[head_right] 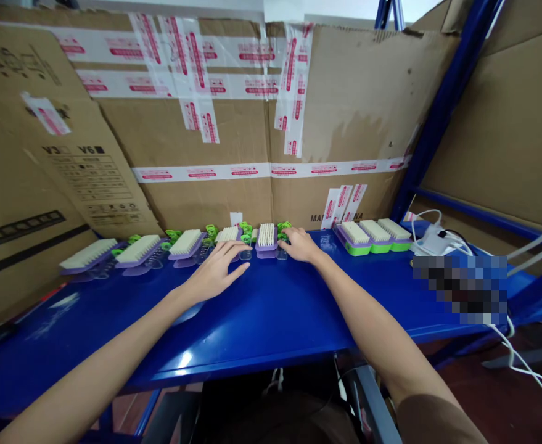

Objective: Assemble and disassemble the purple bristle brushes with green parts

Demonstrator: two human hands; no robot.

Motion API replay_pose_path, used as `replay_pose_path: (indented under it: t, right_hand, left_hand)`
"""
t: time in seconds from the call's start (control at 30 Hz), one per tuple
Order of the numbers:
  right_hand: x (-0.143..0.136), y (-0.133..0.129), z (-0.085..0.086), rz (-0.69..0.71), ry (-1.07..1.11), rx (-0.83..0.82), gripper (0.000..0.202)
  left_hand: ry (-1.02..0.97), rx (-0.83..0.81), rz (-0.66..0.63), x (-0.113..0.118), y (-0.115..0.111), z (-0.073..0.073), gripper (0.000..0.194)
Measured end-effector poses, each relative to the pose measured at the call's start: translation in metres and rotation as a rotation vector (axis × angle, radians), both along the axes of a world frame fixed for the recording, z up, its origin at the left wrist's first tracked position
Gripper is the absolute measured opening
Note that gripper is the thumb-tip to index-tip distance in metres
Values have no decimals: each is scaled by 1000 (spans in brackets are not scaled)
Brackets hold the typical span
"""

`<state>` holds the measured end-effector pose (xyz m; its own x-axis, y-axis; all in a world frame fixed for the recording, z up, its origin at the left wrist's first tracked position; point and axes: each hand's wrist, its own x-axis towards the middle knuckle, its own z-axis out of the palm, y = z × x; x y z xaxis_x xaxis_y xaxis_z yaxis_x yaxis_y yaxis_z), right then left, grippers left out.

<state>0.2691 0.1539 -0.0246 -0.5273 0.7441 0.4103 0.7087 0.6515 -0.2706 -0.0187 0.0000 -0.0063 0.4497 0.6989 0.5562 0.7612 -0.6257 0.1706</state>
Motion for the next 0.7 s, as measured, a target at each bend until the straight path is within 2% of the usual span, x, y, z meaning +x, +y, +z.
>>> replay_pose_path:
  t: [0.1,0.23,0.3,0.7]
  right_hand:
    - [2,-3,2,33,-1,-28,61]
    - [6,-6,2,39,-52,-78,108]
    - [7,-4,1,16,-83,-90,120]
    - [16,11,-8,33,-97,-102,109]
  left_hand:
    - [1,-14,-18,1,-1,2,33]
    - [3,-25,-26,1,-2,3,33]
    - [-1,-20,-28,1,-2,2,33]
    - [6,-16,-44,1,-1,2,32]
